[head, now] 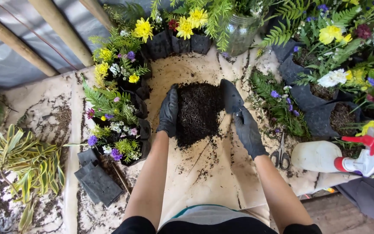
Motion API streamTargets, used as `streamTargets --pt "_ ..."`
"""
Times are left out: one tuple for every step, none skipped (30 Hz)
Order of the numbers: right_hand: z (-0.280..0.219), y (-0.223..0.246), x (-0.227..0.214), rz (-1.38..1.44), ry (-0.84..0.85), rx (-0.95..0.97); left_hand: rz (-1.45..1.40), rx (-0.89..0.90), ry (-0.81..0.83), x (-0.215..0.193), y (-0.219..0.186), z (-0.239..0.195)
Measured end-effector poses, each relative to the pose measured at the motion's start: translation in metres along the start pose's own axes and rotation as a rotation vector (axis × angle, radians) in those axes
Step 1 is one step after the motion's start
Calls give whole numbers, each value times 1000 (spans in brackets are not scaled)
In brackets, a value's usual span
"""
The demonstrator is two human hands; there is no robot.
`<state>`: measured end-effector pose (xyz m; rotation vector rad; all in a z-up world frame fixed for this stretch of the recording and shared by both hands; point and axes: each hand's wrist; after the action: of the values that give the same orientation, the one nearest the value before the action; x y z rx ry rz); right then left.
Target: Potting flower seedlings into small plastic containers using soil and a hand trowel on a workbench.
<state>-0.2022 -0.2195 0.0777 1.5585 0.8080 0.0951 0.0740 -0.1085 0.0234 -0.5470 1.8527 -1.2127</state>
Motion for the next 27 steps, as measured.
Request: streamTargets --pt "6 -5 2 18 -11 -3 -12 -44 81 1 1 6" --pt "9 -12 2 35 -27 0 -23 -89 168 4 2 10" --pt "16 -22 5 38 -32 3 -20 -87 172 10 6 22" --pt "22 -33 6 89 14 -27 -17 -104 202 18 11 32" --pt "28 -43 7 140 60 -57 -14 -121 231 25 16 43" --pt "8 -14 4 139 60 -55 -14 -123 233 20 2 32" --pt "-13 15 1 205 36 -50 21 -100 250 15 -12 22" --pt "-32 45 -2 272 12 -49 55 -75 266 10 -27 12" --pt "-32 40 1 271 12 -49 55 -75 266 2 -57 -5" --pt "-35 33 4 198 40 -68 -9 -20 322 -6 -85 -26" --pt "-38 26 7 126 69 -87 -74 34 377 -14 -113 -46" --pt "-48 44 12 125 71 -83 -74 30 377 -10 -104 -47" --pt "-59 61 18 109 66 -118 52 101 351 -7 -94 -48" --pt "-71 79 24 94 65 -153 179 169 322 -5 -83 -51" --pt "-70 66 31 94 70 -148 180 162 322 -6 -82 -55" --pt "-69 54 37 287 38 -200 110 135 319 -7 -81 -59" --pt "-67 41 43 481 3 -252 40 108 316 -8 -81 -62" --pt "-76 46 32 483 4 -251 42 107 314 -27 -108 -81" --pt "-84 51 21 242 -20 -439 -100 11 325 -47 -137 -100" --pt "-92 56 8 -5 -45 -622 -244 -85 337 -65 -165 -120" --pt "-101 56 -2 -5 -46 -622 -244 -85 337 -71 -148 -130" --pt "-109 56 -14 -166 9 -606 -225 103 247 -75 -130 -142" --pt "-118 56 -25 -327 64 -587 -203 289 154 -80 -113 -153" --pt "-126 42 -26 -329 68 -587 -205 286 152 -79 -93 -157" --pt "-133 29 -28 -395 120 -599 -209 321 106 -79 -72 -160" --pt "-143 14 -28 -457 175 -607 -209 352 61 -79 -51 -166" --pt "-147 0 -19 -455 182 -603 -206 344 60 -85 -53 -180"
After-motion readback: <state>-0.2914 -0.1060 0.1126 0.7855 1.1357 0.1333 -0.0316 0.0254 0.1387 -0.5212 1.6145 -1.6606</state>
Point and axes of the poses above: each hand's wrist, its own z-axis towards the middle knuckle, its own x-axis out of the palm, y = z × x, and after that the axes turned 11 degrees about -x, right-handed
